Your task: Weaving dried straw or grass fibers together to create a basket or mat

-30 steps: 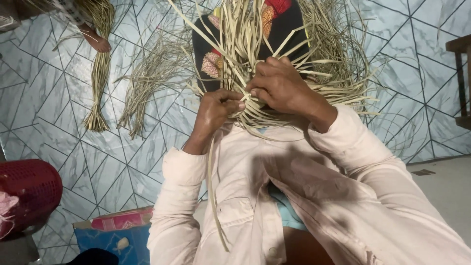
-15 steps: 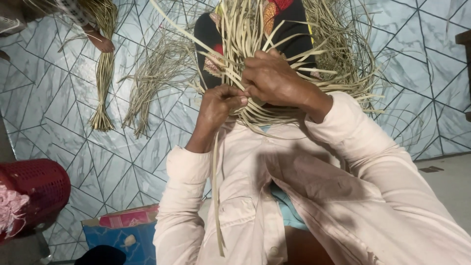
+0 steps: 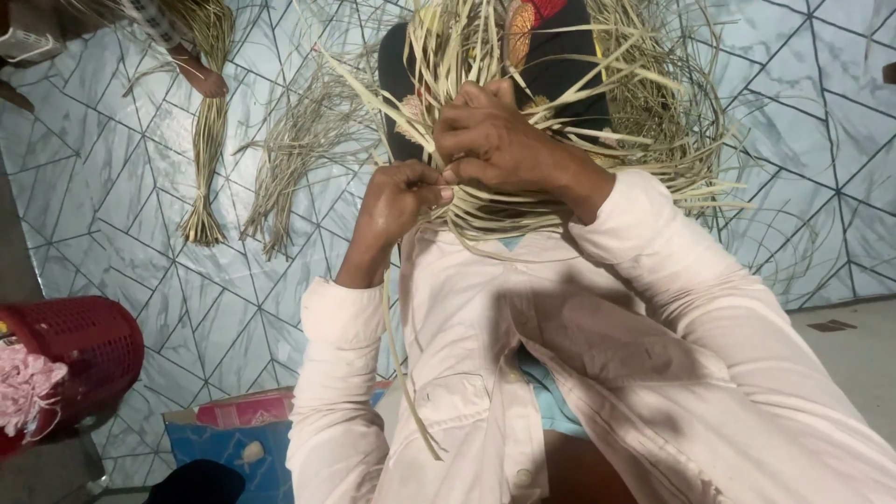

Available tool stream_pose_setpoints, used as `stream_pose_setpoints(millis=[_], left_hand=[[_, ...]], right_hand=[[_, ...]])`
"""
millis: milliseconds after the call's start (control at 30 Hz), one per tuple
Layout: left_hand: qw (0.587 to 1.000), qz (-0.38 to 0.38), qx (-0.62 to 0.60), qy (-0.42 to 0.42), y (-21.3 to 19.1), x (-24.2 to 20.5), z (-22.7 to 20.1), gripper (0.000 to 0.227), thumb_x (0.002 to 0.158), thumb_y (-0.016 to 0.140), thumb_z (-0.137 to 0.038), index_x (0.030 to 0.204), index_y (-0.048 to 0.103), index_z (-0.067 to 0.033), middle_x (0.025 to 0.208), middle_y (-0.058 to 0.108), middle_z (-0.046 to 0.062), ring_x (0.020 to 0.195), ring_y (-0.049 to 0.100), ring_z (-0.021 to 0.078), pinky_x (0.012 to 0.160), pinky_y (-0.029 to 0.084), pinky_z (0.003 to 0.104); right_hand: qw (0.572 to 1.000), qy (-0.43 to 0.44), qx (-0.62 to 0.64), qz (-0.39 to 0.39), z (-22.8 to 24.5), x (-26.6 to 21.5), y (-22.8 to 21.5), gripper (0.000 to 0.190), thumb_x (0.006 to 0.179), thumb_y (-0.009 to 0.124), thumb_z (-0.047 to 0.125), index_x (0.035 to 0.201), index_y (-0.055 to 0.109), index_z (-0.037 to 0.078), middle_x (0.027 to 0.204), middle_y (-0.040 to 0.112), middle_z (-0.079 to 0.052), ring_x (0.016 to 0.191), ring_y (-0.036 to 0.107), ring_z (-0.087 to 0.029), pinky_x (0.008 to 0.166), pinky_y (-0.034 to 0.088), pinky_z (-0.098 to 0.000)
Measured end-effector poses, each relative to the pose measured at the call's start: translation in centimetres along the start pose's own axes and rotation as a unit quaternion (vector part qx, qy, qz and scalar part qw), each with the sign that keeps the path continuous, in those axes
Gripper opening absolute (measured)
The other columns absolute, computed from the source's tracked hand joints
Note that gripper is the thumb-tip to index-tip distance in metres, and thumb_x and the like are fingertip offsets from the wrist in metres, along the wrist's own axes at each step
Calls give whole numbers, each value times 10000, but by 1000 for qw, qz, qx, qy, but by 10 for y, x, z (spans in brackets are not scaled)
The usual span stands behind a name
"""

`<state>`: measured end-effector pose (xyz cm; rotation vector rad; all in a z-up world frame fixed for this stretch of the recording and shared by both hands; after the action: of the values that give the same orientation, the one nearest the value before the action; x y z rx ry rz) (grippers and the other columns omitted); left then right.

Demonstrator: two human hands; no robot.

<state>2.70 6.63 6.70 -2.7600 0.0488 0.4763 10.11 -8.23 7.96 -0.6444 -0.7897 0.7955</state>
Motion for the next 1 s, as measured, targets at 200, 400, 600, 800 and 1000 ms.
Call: stream_pose_setpoints(millis=[200,400,600,800,1000], left_hand=[[1000,0,-22,5,2,1,10,88,811,766,-31,893,765,1,743,694,57,652,587,138,659,468,241],[994,-10,-4,112,6,11,38,167,828,826,-144,957,803,-41,816,658,175,770,689,282,685,548,388],[983,-40,63,169,24,18,24,217,914,777,-229,1013,767,-35,876,628,155,844,691,366,783,536,437],[983,-4,49,179,22,14,10,225,881,824,-216,1032,790,-52,834,616,150,795,660,273,720,529,397],[983,5,89,160,15,17,19,198,856,823,-173,1029,802,-79,853,651,191,867,703,387,794,562,439]], right_hand=[[998,-31,-36,-50,22,-20,-47,290,1002,677,250,771,671,75,749,530,-23,675,478,-178,661,431,-340],[981,15,-192,-35,23,-67,-5,309,1022,603,388,809,620,165,762,560,-5,747,594,-229,718,432,-374],[973,84,-200,-77,6,-82,-22,398,1045,546,534,1045,638,147,893,554,-55,886,567,-292,765,405,-443],[961,63,-240,-120,30,-73,-14,461,1035,564,576,832,611,164,863,493,-20,862,499,-252,779,373,-420],[977,132,-127,-107,20,-73,-9,402,949,689,422,1182,580,112,931,493,-64,929,517,-319,797,382,-464]])
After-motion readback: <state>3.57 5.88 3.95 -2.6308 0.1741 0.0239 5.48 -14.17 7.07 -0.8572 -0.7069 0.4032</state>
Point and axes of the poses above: each hand's wrist, its own x-axis towards the middle knuckle, its own y-axis out of the palm, z = x × y, the point moved 5 cm from there along x, towards the middle knuckle
